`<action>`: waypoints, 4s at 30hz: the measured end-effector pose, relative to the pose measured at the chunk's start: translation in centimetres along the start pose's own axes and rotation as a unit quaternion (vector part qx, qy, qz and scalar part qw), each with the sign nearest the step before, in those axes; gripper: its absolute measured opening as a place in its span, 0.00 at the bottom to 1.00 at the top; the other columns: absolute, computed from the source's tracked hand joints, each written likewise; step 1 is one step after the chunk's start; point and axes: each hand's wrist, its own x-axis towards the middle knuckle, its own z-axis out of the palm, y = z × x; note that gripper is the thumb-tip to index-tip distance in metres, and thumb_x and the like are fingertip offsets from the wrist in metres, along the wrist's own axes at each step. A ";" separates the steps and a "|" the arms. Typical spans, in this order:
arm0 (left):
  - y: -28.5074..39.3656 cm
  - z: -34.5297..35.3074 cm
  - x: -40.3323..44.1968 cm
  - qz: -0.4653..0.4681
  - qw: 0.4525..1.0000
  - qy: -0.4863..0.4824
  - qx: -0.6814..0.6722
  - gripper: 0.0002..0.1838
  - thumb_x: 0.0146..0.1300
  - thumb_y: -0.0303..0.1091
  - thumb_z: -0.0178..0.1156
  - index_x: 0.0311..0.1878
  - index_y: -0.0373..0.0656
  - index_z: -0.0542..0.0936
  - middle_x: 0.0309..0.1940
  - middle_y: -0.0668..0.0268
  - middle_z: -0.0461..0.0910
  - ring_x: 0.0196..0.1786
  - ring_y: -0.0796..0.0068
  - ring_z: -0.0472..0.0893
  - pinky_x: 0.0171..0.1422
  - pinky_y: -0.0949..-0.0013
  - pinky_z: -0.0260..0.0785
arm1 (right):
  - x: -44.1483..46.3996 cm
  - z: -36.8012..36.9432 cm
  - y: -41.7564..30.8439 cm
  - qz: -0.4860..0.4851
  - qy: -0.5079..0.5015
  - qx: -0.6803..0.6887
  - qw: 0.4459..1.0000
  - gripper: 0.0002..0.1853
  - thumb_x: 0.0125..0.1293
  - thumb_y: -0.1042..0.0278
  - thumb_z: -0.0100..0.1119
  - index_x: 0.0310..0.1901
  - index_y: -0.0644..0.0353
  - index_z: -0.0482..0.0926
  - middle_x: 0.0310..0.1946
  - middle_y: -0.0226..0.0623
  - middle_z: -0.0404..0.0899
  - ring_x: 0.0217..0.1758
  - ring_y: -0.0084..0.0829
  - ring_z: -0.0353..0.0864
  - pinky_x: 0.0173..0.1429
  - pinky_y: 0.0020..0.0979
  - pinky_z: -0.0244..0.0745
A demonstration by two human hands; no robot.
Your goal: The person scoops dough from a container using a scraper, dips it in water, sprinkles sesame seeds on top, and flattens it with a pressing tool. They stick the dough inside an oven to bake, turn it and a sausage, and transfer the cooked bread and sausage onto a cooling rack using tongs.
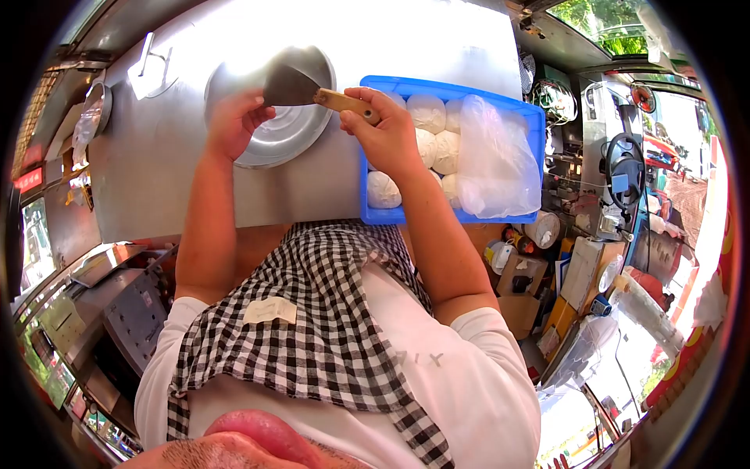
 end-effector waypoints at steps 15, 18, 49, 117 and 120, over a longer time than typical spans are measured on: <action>-3.2 5.1 -1.9 0.115 0.919 0.119 0.359 0.17 0.67 0.26 0.64 0.58 0.38 0.84 0.51 0.62 0.87 0.49 0.77 0.84 0.57 0.71 0.77 | -4.4 -10.6 -0.1 -0.001 0.129 -0.032 0.991 0.19 0.64 0.70 0.74 0.55 0.64 0.82 0.43 0.36 0.86 0.42 0.23 0.87 0.47 0.23 0.82; -4.6 7.1 -4.0 0.157 0.901 0.115 0.387 0.15 0.68 0.28 0.64 0.57 0.38 0.84 0.50 0.64 0.87 0.47 0.79 0.84 0.55 0.72 0.76 | -6.3 -13.0 0.9 0.002 0.142 -0.030 0.989 0.18 0.64 0.71 0.73 0.54 0.65 0.82 0.42 0.35 0.85 0.43 0.22 0.85 0.48 0.23 0.82; -17.7 11.7 -8.6 -0.092 0.966 0.011 0.241 0.11 0.73 0.33 0.64 0.52 0.37 0.83 0.39 0.67 0.86 0.39 0.80 0.83 0.45 0.72 0.79 | -10.4 -8.9 5.6 -0.058 -0.051 -0.260 0.963 0.14 0.64 0.60 0.67 0.47 0.57 0.82 0.37 0.43 0.87 0.41 0.46 0.88 0.46 0.41 0.82; -17.6 17.2 -6.9 0.327 0.633 0.022 0.701 0.22 0.60 0.51 0.65 0.48 0.43 0.82 0.50 0.63 0.81 0.53 0.64 0.81 0.72 0.47 0.63 | 1.3 -10.5 -1.8 -0.213 -0.220 -0.458 0.835 0.12 0.65 0.59 0.63 0.48 0.47 0.88 0.43 0.36 0.87 0.45 0.44 0.87 0.48 0.44 0.82; -17.6 17.2 -6.8 0.344 0.632 0.030 0.694 0.22 0.60 0.51 0.64 0.48 0.43 0.82 0.49 0.64 0.82 0.52 0.64 0.81 0.72 0.48 0.63 | 1.3 -10.6 -1.8 -0.192 -0.237 -0.458 0.835 0.12 0.65 0.59 0.64 0.48 0.47 0.88 0.43 0.38 0.87 0.46 0.44 0.87 0.49 0.44 0.81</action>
